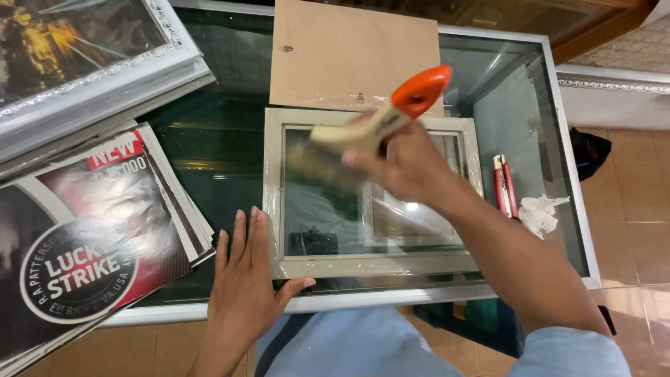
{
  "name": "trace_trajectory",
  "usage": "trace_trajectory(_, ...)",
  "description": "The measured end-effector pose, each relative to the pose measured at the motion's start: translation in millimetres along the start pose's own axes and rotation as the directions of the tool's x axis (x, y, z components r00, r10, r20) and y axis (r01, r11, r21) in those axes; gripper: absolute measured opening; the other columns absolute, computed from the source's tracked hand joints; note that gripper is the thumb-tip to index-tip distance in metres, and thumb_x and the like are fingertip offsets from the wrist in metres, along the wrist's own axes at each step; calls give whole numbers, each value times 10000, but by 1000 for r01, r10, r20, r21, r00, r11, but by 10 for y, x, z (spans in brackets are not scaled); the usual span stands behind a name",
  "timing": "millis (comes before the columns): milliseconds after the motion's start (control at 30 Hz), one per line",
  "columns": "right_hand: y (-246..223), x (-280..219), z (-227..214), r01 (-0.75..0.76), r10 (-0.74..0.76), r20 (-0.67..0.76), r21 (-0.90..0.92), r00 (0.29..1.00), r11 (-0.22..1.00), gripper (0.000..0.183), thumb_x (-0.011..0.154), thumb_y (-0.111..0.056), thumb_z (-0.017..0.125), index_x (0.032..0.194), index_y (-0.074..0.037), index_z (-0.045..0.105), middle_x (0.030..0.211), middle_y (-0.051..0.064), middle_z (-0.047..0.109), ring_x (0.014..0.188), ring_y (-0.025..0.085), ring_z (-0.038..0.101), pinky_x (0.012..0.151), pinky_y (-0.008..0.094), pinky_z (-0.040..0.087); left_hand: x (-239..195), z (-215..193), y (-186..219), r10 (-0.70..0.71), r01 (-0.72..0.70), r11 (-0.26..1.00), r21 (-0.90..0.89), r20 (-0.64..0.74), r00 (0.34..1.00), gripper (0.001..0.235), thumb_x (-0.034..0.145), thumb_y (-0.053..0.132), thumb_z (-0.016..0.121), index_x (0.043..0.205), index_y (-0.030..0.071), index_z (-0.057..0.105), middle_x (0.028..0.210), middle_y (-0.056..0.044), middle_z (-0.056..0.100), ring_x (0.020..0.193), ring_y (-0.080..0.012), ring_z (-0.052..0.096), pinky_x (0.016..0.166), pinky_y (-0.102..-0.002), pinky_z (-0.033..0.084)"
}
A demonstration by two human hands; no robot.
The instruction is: Cleaning the glass of a picture frame and inserting a poster.
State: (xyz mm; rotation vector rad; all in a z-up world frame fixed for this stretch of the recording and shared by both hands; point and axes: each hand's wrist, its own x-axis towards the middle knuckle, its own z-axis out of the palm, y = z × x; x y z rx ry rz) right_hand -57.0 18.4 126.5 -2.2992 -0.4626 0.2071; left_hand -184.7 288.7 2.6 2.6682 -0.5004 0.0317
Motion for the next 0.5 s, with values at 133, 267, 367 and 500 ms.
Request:
trace_trajectory(133, -230, -212, 261, -61, 35, 640, 18, 767, 998, 399, 855, -359, 694, 1125, -67, 724, 748, 49, 671, 572, 193, 579, 578, 351, 431, -11, 32, -63, -12, 10, 1000, 22, 96, 995, 1308, 636, 398, 838, 1578, -112, 87, 1641, -296, 204, 1552, -429, 107, 1212, -578, 74)
trace_trajectory(267, -59, 88, 420, -69, 108, 557, -90, 824, 994, 307, 828, -295, 746, 982, -31, 717, 804, 80, 701, 551, 205, 589, 567, 320, 491, -8, 30, -30, 3, -4, 1000, 29, 12, 1000, 1203, 726, 565, 715, 1547, -138, 186, 1619, -308, 279, 1548, -427, 182, 1218, -569, 121)
trace_trajectory(367, 112, 430, 368, -140, 224, 403, -227, 887, 964, 382, 861, -369, 752, 998, -16, 709, 905, 107, 720, 566, 206, 623, 579, 312, 511, -15, 35, -36, 1, -1, 1000, 26, 12, 1000, 1284, 782, 789, 659, 1549, -130, 193, 1610, -321, 289, 1541, -434, 196, 1210, -583, 128)
trace_trajectory(500, 61, 743, 235, -234, 296, 208, -277, 932, 932, 332, 920, -285, 731, 1049, 18, 687, 971, 171, 738, 698, 257, 738, 672, 303, 619, 4, 60, -61, -18, 15, 999, 37, 75, 997, 1319, 785, 808, 691, 1565, -108, 148, 1613, -323, 254, 1551, -438, 124, 1204, -605, 86)
